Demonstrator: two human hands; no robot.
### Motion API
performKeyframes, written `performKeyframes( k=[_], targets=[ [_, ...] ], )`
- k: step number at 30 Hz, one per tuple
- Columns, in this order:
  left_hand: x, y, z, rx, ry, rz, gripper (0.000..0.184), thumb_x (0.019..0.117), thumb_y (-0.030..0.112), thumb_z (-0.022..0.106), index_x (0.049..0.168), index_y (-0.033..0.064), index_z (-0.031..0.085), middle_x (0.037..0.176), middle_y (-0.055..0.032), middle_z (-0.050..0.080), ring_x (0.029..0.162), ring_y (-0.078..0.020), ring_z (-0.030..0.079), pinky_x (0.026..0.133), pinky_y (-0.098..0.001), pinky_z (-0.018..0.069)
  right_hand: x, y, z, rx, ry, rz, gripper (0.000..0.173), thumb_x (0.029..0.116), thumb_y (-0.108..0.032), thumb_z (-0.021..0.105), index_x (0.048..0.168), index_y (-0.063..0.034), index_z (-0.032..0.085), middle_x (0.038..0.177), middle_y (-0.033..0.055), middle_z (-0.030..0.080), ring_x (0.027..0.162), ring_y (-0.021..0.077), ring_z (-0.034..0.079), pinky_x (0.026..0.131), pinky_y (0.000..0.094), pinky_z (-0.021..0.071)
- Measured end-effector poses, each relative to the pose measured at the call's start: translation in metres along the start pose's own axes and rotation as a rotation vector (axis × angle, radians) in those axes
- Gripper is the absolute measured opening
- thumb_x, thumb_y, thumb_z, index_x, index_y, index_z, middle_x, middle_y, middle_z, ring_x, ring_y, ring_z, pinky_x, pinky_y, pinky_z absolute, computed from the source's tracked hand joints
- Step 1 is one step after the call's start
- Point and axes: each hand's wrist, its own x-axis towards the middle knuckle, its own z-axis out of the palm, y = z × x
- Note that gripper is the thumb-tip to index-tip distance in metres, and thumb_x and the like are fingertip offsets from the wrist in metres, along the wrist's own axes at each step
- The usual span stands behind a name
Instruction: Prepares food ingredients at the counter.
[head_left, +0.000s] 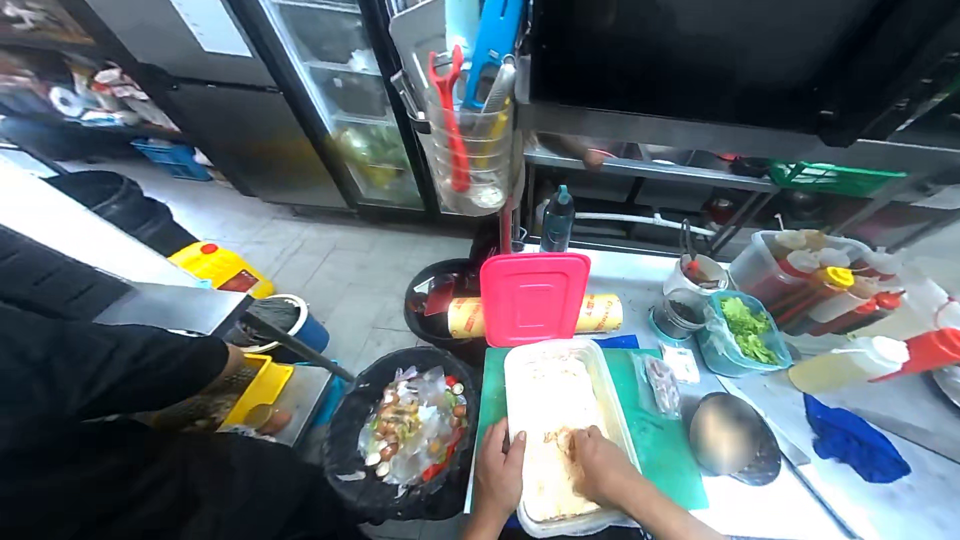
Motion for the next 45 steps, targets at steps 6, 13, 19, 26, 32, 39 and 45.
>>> performKeyframes(
  k=[6,13,19,26,32,39,45],
  targets=[
    [0.002,0.001,-0.001,0.005,-0.014,-0.017,0.040,0.0991,0.046,0.058,0.128,0.0195,0.068,0.113,-0.0003,0.067,0.099,-0.0107,0.067,0.086,-0.0353,0.0606,0.019,-0.011,-0.010,0.043,0.251,-0.122,0.065,0.0794,-0.019,0.075,0.141,-0.0115,0.057,0.132,0.0131,0.062,0.117,0.0298,0.065,0.095,0.0497,0.0584],
    [0.001,0.002,-0.002,0.016,-0.018,0.004,0.041,0.0990,0.047,0.057,0.128,0.0195,0.068,0.113,-0.0004,0.068,0.098,-0.0118,0.068,0.085,-0.0377,0.0609,0.032,-0.001,0.006,-0.183,0.075,-0.473,0.027,0.0911,-0.010,0.062,0.115,-0.0160,0.072,0.120,0.0109,0.068,0.112,0.0310,0.066,0.091,0.0522,0.0585],
    [0.001,0.000,0.000,0.019,-0.019,-0.008,0.041,0.0988,0.049,0.057,0.126,0.0205,0.069,0.110,0.0003,0.067,0.097,-0.0109,0.067,0.084,-0.0363,0.0605,0.021,0.004,-0.021,0.020,0.109,-0.382,0.056,0.0819,-0.023,0.074,0.137,-0.0172,0.064,0.132,0.0053,0.068,0.125,0.0231,0.063,0.107,0.0499,0.0515],
    [0.003,0.001,-0.001,0.021,-0.027,-0.021,0.041,0.0990,0.048,0.057,0.128,0.0216,0.068,0.110,0.0011,0.066,0.093,-0.0097,0.067,0.081,-0.0346,0.0610,0.032,0.007,0.015,-0.112,0.138,-0.398,0.021,0.0938,-0.027,0.060,0.103,-0.0169,0.076,0.117,0.0071,0.071,0.117,0.0262,0.064,0.099,0.0485,0.0544],
    [0.001,-0.001,0.000,0.016,-0.021,-0.014,0.041,0.0991,0.049,0.057,0.128,0.0208,0.068,0.111,0.0015,0.067,0.095,-0.0087,0.067,0.083,-0.0339,0.0611,0.016,0.009,0.004,0.014,0.121,-0.331,0.051,0.0773,-0.017,0.074,0.128,-0.0171,0.068,0.125,0.0069,0.067,0.117,0.0228,0.065,0.099,0.0463,0.0566],
    [0.002,0.000,-0.001,0.029,-0.023,-0.014,0.043,0.0992,0.048,0.056,0.130,0.0193,0.067,0.112,-0.0002,0.067,0.097,-0.0108,0.067,0.084,-0.0354,0.0603,0.022,0.005,0.007,-0.062,0.089,-0.292,0.038,0.0842,-0.024,0.069,0.121,-0.0164,0.072,0.122,0.0106,0.068,0.114,0.0269,0.066,0.094,0.0501,0.0579],
    [0.002,0.000,-0.001,0.027,-0.021,-0.015,0.041,0.0991,0.046,0.057,0.129,0.0190,0.068,0.114,0.0001,0.067,0.101,-0.0111,0.066,0.087,-0.0361,0.0596,0.021,0.004,0.009,-0.058,0.081,-0.327,0.026,0.0824,-0.016,0.070,0.109,-0.0144,0.074,0.112,0.0086,0.072,0.108,0.0269,0.068,0.093,0.0512,0.0574]
  ],
)
